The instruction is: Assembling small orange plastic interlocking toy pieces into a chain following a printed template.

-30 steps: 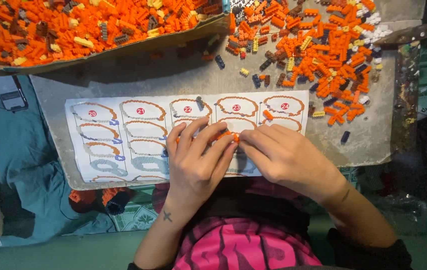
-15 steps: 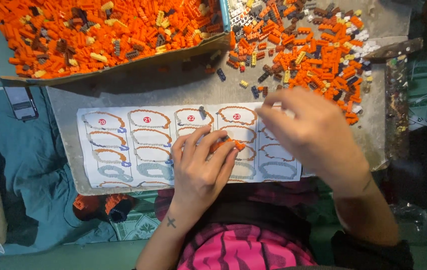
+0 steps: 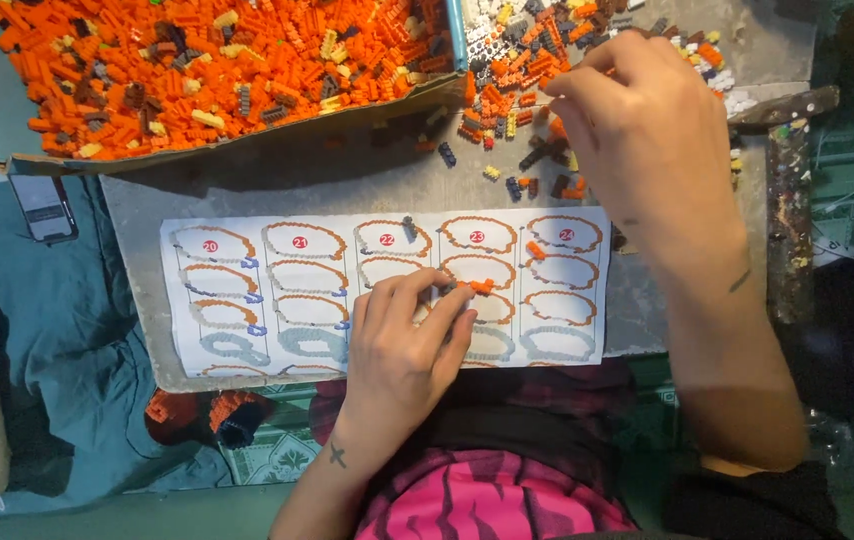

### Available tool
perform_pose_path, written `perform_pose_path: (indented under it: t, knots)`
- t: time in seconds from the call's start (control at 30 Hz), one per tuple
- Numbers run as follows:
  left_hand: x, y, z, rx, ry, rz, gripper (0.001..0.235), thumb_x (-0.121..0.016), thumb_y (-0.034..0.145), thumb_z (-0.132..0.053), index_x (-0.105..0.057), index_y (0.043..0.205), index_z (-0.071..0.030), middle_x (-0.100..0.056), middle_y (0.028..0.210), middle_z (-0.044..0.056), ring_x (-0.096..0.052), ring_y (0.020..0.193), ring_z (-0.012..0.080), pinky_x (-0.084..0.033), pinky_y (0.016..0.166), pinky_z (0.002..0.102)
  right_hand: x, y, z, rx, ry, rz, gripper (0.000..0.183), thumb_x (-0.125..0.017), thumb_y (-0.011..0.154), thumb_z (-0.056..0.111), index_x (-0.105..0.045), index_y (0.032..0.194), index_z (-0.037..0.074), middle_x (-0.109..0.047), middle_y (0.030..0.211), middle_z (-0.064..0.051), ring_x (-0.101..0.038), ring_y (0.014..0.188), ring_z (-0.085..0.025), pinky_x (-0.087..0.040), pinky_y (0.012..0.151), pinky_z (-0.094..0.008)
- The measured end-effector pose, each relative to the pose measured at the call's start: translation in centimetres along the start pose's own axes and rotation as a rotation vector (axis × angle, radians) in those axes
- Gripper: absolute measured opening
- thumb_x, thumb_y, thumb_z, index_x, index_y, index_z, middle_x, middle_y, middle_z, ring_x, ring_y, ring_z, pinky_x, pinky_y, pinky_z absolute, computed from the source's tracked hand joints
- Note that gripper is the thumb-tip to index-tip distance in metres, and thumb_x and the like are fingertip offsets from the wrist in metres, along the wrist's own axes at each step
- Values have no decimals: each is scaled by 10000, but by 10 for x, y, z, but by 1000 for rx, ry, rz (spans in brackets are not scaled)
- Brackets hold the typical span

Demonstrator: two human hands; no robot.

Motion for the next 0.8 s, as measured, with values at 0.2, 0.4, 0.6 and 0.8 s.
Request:
perform_pose_path:
  t: [0.2,0.4,0.6,0.8]
  knots:
    - [-2,1,3,-6,-24,7,194,-864,1027,-157,-811,1214,-138,-712,1213,66,-640,1022,280,-486,834,427,-10,9,13,44,10,-55,224,-1050,1131,142,-835,1069,125,-616,1041,-58,-590,902,-317,-477,618,-458]
    - [-2,0,6,-22,-73,13,198,-863,1037,-121,-815,1229,-115,-713,1195,84,-645,1018,302,-473,807,439,-15,10,14,41,4,-39,294,-1075,1089,119,-796,1003,83,-528,998,-67,-546,866,-302,-467,649,-455]
    - [-3,0,7,-23,-72,11,183,-855,1042,-109,-820,1221,-121,-715,1163,76,-652,1022,298,-465,803,433,8,3,24,79,84,-88,148,-857,1214,1,-763,1108,42,-765,1175,-89,-660,964,-334,-544,729,-454]
    - [-4,-1,8,-20,-66,7,189,-845,1051,-108,-811,1236,-130,-705,1143,60,-648,996,281,-452,803,428,53,-19,63,124,462,125,26,-743,1151,-72,-740,1171,-56,-790,1084,-174,-738,923,-316,-606,837,-454]
Point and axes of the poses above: each hand's wrist, its own y-axis towards the middle knuckle, its own x-axis out of the back of the hand, z = x × y, the point moved 7 cm from there along y, towards the middle knuckle
